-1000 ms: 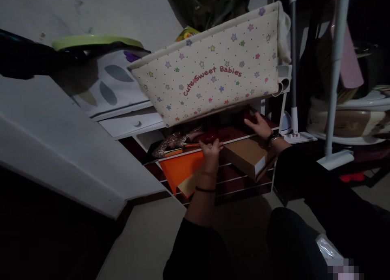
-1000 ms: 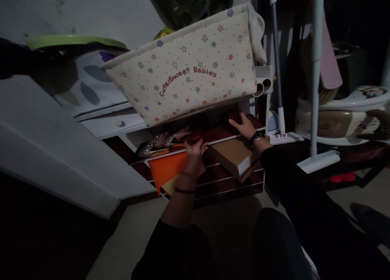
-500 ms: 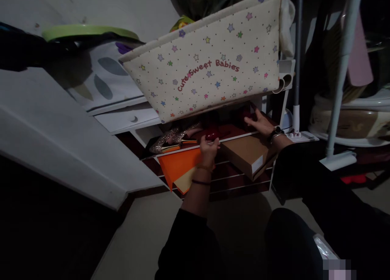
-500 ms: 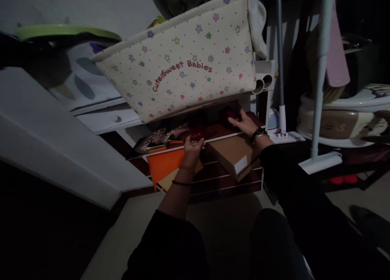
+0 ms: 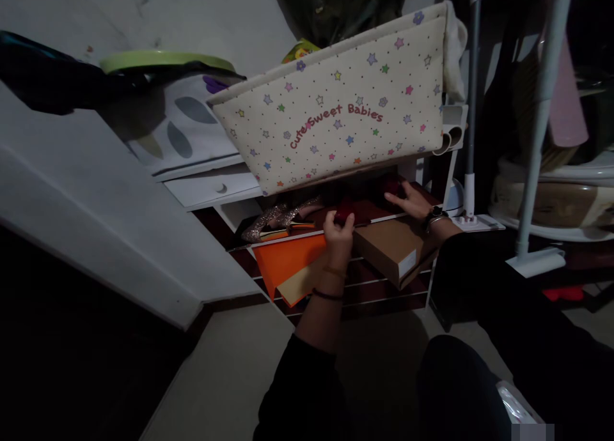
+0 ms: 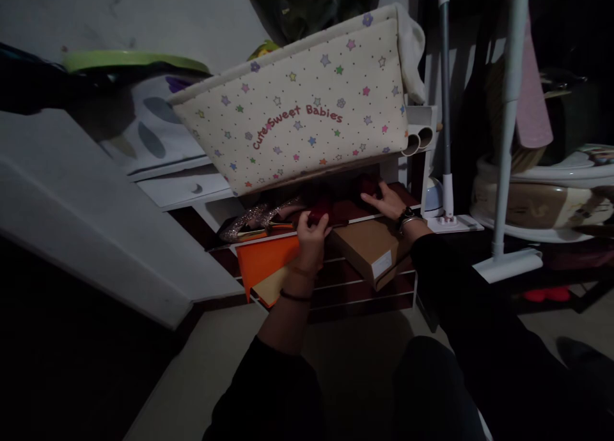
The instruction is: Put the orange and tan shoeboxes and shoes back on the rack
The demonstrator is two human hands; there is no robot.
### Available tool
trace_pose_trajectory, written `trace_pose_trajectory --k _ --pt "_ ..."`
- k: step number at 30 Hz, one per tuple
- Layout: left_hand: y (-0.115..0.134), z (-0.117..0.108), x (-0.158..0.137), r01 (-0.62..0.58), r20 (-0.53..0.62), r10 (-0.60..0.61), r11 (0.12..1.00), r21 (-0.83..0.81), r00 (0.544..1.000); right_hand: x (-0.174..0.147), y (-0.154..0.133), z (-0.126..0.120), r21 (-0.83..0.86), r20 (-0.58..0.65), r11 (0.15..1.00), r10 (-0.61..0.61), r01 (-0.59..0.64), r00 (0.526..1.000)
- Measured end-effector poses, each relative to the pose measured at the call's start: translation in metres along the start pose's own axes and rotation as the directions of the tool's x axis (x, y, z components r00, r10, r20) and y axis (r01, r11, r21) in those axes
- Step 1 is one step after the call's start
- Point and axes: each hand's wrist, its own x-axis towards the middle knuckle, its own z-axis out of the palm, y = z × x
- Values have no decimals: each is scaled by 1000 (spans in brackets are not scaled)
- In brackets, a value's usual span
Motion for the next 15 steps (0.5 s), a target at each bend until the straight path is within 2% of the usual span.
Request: trace_pose_trajectory --k 5,7,10,12,14,15 --pt "11 12 -13 164 -143 -196 964 -207 970 1 1 2 -18 -24 1000 0 -1 1000" --pt "18 14 -14 195 -120 -244 926 -322 962 1 1 2 -29 -21 1000 10 -10 1000" --pt "25 12 -20 186 -22 -218 875 -446 976 1 -1 2 -28 -20 999 32 -32 999" --pt "27 7 -28 175 25 -180 900 -399 983 0 -2 1 -11 -19 999 30 -30 999" --pt "28 2 -41 117 48 -108 963 -244 993 -1 -4 1 -4 -17 1000 28 -28 999" --pt "28 -1 -47 49 56 -42 988 -144 998 -2 -5 0 -10 -18 999 34 -34 999"
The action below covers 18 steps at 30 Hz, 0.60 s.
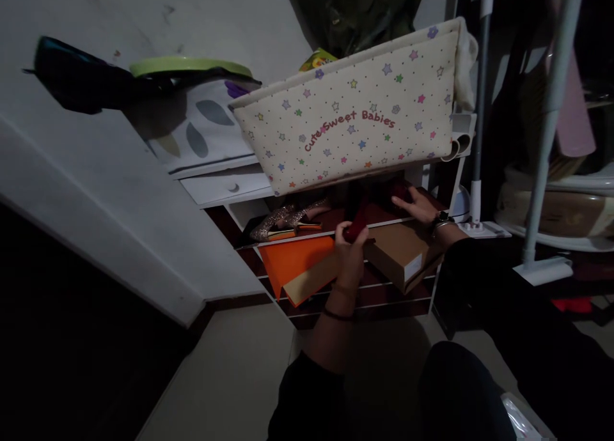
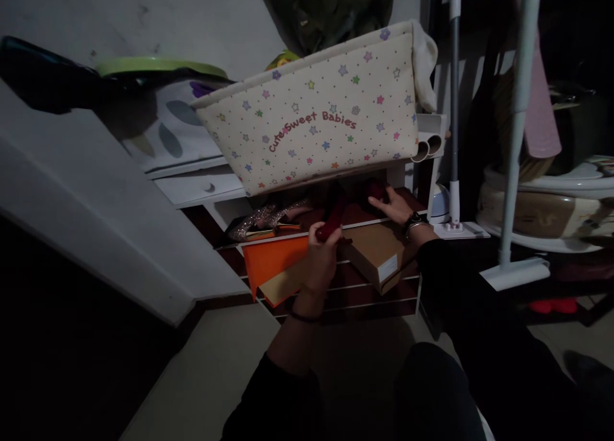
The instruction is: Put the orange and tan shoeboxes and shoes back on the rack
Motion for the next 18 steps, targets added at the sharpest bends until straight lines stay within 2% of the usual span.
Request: trace_pose_trajectory --k 3,5,13,18 --pt "2 -7 -21 -265 97 248 929 260 964 -3 -3 0 -23 -1 1000 21 -21 1000" --pt "4 -12 -34 -379 160 344 858 348 925 -4 -5 1 -22 2 999 27 -27 1000" --pt "-12 -32 -78 -401 216 338 791 463 916 -6 -5 2 17 5 1000 16 -16 1000" --pt "-7 -31 -67 -461 231 400 743 485 887 -5 -4 2 -3 -1 999 44 -44 999"
